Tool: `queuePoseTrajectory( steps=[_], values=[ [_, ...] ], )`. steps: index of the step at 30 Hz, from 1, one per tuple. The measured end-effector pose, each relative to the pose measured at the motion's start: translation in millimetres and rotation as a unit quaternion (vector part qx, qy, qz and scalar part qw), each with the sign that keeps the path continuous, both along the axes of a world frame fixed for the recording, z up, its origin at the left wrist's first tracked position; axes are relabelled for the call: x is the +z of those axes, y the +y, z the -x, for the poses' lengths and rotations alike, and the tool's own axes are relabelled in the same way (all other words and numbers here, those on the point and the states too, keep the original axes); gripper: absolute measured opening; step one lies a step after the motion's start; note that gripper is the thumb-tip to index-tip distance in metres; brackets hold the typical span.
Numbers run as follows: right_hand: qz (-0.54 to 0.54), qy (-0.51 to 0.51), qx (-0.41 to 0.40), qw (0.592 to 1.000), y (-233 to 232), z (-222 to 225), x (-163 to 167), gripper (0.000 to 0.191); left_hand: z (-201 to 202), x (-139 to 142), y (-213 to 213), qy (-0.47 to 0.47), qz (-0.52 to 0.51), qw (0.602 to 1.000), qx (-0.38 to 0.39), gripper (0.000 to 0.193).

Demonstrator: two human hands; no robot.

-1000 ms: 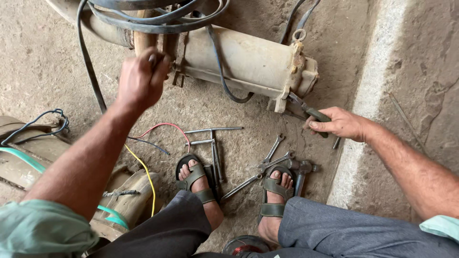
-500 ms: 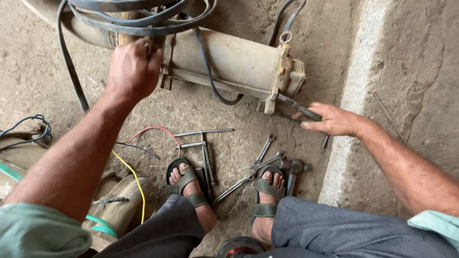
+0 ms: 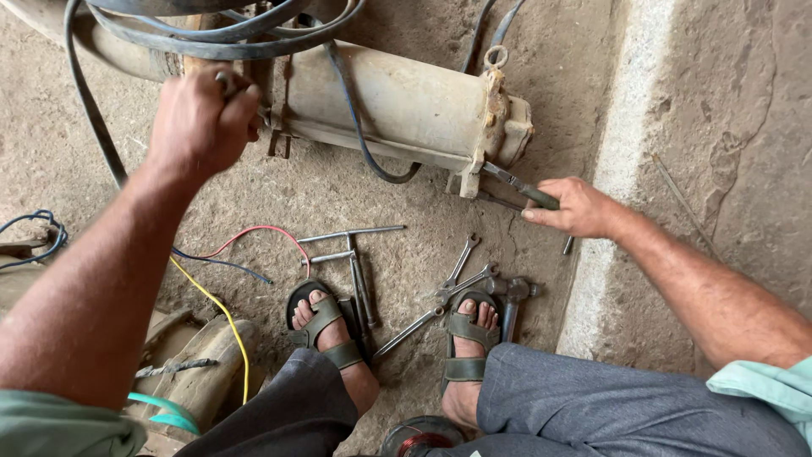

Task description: The person sits on the ground repairing a submersible pump motor, using a screwdriver, pliers and wrenches to loosen and remove bolts from the pump housing, repositioning the pump, and working on its end fittings with hand tools.

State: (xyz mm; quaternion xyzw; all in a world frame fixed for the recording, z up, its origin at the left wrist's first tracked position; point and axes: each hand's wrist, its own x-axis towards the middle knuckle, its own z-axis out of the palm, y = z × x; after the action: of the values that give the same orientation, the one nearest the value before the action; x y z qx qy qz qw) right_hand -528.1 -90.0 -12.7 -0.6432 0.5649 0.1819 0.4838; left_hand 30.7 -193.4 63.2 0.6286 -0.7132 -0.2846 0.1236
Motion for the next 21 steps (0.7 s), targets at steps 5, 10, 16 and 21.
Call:
queuePoseTrajectory(
  steps=[5, 10, 16, 21],
  values=[
    [0.422, 0.132, 0.222, 0.869, 12.1, -12.2, 2.8, 0.033, 19.5, 0.3, -37.8, -0.039, -0.156, 0.981, 0.108, 0.022],
    [0.371, 0.062, 0.175, 0.910, 0.6, -16.1, 26.3, 0.043, 10.4, 7.1, -13.5, -0.042, 0.013, 0.999, 0.009, 0.026],
    [-0.046, -0.027, -0.084, 0.995, -13.1, -13.3, 41.9, 0.055, 4.4, 3.1, 34.1, 0.090, 0.069, 0.994, 0.003, 0.021],
    [-0.085, -0.042, -0.047, 0.994, -19.9, -15.4, 48.2, 0.054, 2.6, 3.5, 33.5, 0.097, 0.061, 0.993, 0.015, 0.021]
  ],
)
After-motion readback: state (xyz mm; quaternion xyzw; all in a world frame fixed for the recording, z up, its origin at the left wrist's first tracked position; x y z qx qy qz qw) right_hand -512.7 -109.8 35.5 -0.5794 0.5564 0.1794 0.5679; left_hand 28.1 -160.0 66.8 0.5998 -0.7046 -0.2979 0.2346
